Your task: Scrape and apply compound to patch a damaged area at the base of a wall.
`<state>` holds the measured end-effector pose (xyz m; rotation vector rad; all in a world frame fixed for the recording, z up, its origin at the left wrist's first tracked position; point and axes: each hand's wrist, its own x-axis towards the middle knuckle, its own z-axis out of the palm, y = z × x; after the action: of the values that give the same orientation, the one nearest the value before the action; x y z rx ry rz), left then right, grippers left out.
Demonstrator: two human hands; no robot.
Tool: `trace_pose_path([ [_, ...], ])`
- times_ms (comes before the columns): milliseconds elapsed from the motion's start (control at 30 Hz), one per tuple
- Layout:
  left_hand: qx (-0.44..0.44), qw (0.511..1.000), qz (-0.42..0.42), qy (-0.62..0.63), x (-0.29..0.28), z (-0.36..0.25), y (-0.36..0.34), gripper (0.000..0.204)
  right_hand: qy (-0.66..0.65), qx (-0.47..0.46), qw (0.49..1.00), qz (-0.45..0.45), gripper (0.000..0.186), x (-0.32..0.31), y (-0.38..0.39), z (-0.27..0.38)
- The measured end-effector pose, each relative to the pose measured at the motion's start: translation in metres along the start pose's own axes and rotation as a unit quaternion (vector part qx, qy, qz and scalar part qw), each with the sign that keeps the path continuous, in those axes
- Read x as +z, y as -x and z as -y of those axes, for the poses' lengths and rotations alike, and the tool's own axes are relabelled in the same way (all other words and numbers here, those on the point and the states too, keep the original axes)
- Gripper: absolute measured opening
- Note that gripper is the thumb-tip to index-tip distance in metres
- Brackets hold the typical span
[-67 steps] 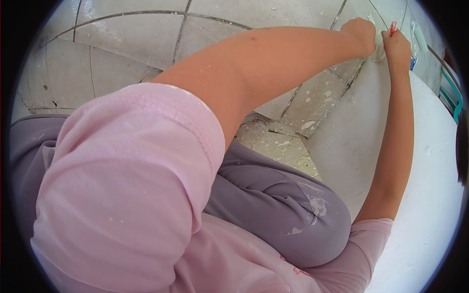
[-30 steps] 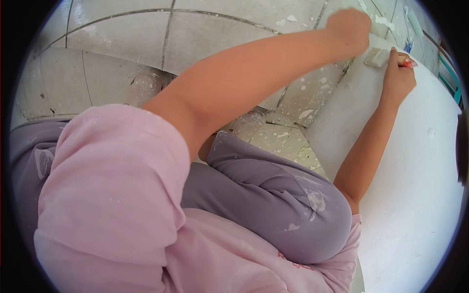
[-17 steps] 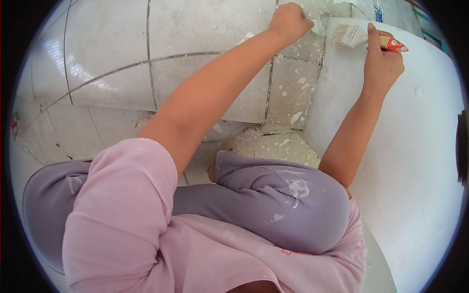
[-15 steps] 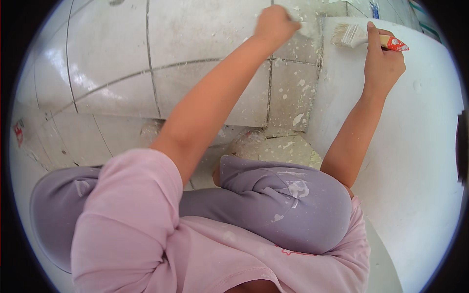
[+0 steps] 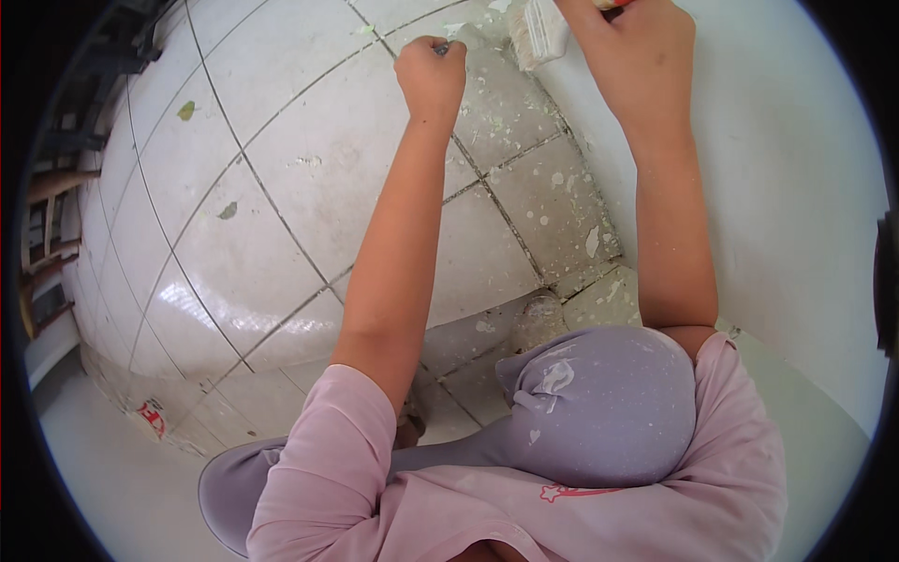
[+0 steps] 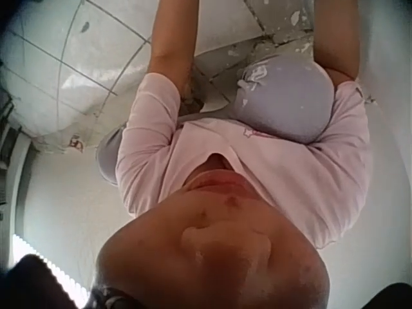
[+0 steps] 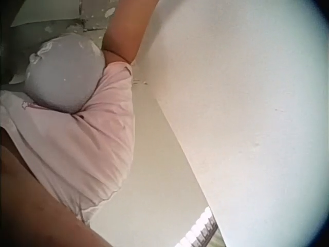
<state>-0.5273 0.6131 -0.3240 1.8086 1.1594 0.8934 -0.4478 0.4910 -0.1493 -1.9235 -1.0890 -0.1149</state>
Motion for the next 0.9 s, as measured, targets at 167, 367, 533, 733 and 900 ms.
trace_pose_path([
  [167,-0.015,0.999,0.002,0.042,0.023,0.026,0.031,0.028,0.044,-0.023,0.999,-0.013,0.031,-0.012,0.001,-0.008],
  [367,-0.315,0.882,0.25,0.246,-0.004,0.012,0.116,0.015,0.031,-0.017,0.999,-0.04,0.034,-0.024,-0.005,-0.011],
  [533,-0.316,0.797,0.495,0.142,-0.057,0.001,0.121,0.016,0.021,-0.022,0.999,-0.034,0.033,-0.015,-0.006,-0.009],
  [733,0.053,0.985,0.14,-0.082,-0.067,-0.033,0.042,0.027,0.01,-0.049,0.997,-0.058,0.033,-0.018,-0.004,-0.012],
  [900,0.237,0.961,-0.001,-0.14,-0.037,-0.038,-0.005,0.022,-0.004,0.009,1.0,-0.026,0.033,-0.02,-0.003,-0.013],
])
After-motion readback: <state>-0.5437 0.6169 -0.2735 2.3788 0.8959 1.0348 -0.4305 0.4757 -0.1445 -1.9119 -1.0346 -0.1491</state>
